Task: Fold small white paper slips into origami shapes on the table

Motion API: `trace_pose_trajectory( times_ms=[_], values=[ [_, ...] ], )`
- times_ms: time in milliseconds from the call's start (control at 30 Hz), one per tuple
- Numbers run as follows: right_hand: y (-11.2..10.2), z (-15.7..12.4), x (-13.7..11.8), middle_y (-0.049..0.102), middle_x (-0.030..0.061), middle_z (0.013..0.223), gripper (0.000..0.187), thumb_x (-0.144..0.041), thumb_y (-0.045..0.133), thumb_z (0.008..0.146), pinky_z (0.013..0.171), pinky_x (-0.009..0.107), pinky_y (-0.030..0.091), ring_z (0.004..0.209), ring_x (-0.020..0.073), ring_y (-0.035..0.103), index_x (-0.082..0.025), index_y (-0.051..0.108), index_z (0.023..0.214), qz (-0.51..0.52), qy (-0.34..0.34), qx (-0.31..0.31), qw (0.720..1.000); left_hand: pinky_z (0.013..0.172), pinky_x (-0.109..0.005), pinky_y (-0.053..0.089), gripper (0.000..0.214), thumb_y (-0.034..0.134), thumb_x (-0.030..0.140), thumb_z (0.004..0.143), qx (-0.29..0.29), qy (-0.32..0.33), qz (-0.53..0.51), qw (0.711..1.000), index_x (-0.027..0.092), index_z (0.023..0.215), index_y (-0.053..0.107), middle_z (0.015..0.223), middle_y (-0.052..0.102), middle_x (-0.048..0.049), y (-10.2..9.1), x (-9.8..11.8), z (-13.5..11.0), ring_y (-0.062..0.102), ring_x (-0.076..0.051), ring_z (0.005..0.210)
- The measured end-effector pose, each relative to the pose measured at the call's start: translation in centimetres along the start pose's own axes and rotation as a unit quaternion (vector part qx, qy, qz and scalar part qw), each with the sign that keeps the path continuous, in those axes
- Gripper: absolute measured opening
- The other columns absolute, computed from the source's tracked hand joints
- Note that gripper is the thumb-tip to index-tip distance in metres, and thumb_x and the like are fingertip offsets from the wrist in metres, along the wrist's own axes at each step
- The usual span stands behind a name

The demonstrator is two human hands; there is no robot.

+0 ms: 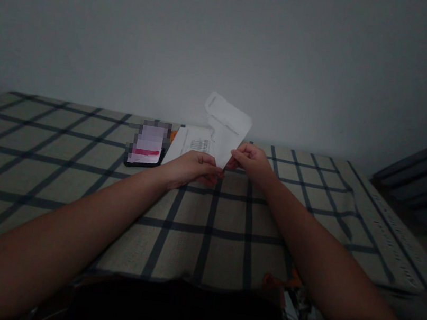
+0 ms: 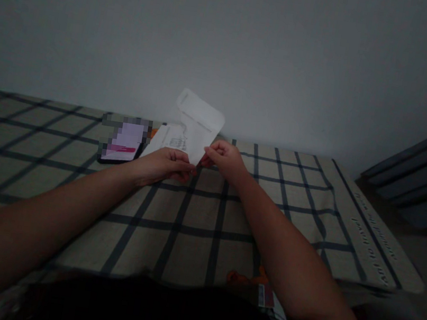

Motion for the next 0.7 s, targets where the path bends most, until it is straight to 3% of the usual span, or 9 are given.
trace_pose_trajectory(
  times_ms=[500, 700],
  values=[
    [-0.11, 0.07, 0.08, 0.068, 0.001, 0.068, 0.024, -0.037, 0.066, 0.083, 0.062, 0.026, 0.055, 0.061, 0.0109, 0.065, -0.017, 0.055, 0.075, 0.015, -0.003, 0.003, 1.0, 0.07, -0.022, 0.054, 0.021, 0.081, 0.025, 0.069, -0.004, 0.017, 0.007, 1.0, 0.016, 0.072, 0.061, 0.067, 0.063, 0.0026, 0.09, 0.16, -0.22, 0.064, -0.009, 0.066],
    [-0.13, 0.07, 0.37, 0.069, 0.0008, 0.067, 0.025, -0.038, 0.068, 0.081, 0.062, 0.026, 0.055, 0.06, 0.0112, 0.065, -0.018, 0.055, 0.075, 0.027, 0.026, -0.016, 0.999, 0.069, -0.023, 0.054, 0.024, 0.075, 0.036, 0.076, 0.071, 0.043, -0.003, 0.997, 0.015, 0.078, 0.065, 0.071, 0.068, -0.0025, -0.58, 0.44, 0.19, 0.066, -0.011, 0.067]
  ],
)
Point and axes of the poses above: each hand's wrist, its own z-axis towards the middle knuckle, its own y-axis out of the palm, x = y × z, the point moved 4 cm from there along z, towards the middle knuckle
